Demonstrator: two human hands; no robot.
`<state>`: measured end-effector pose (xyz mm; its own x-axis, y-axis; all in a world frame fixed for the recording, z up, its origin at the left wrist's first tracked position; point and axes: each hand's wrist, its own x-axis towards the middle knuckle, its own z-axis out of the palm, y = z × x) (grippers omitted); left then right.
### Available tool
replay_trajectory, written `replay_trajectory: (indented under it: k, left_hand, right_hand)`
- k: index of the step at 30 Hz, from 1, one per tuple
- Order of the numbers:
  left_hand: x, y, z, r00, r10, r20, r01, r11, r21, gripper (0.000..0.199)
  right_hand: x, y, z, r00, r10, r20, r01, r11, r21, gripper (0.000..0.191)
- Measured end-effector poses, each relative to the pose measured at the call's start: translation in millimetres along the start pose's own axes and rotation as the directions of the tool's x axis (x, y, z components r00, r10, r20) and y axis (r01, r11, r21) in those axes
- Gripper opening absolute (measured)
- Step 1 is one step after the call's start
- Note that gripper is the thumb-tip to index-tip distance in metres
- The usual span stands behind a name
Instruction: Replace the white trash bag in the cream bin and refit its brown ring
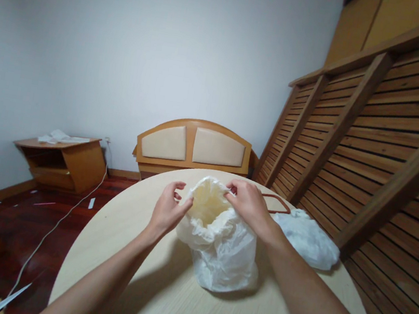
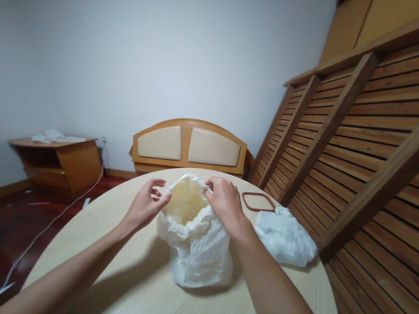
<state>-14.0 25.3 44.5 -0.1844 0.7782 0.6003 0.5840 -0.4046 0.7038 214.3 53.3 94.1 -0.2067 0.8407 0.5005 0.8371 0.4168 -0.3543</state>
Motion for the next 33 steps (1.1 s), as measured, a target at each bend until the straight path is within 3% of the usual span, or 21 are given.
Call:
replay_trajectory:
  k: [3,10,14,19,22,25,29,33]
  left_hand:
    - [-4,7,-1.9,0.999,0.043,0.01,-0.043,0.999,0.019,0.054]
    - [-6,5,2.4,0.987,0.02,0.161,-0.013,0.999,-0.048,0.04]
    - [-5,-4,7.0,0.972,0.031,0.234,-0.038,0.999,0.024,0.026]
    - [-6,-11,9.5,0.96,0.004,0.28,-0.048,0.987,0.152,0.028]
    - [-8,-10,9.9,0.962,-0.017,0.273,-0.029,0.986,0.165,0.029]
    - [-10,-2,8.2,0.98,-0.006,0.198,-0.018,0.993,0.116,0.036]
    - [-10,10,2.8,0.991,0.074,0.111,-0.088,0.988,0.127,0.024]
    - [-9,13,-0.4,0.991,0.041,0.13,-0.058,0.989,0.134,0.019]
  right_hand:
    - [-1,-4,-3,1.0,-0.012,-0.007,0.012,1.0,0.011,0.013]
    - [-3,-8,-5,0.999,-0.033,0.001,0.033,0.999,-0.015,0.009]
    - [-3,-7,-6,0.999,-0.038,-0.003,0.038,0.999,-0.005,0.009]
    - [-4,-9,-6,0.998,-0.07,-0.007,0.07,0.998,0.001,0.008]
    - [-5,-11,-5,0.996,-0.086,0.005,0.086,0.996,-0.008,0.008]
    - [-6,-12,-7,0.994,-0.107,0.004,0.107,0.994,-0.014,0.008]
    - [-8,-18,-10,0.99,-0.142,0.023,0.142,0.99,-0.013,0.011]
    - [-10,-21,-11,0.981,-0.186,0.053,0.186,0.982,-0.004,0.013]
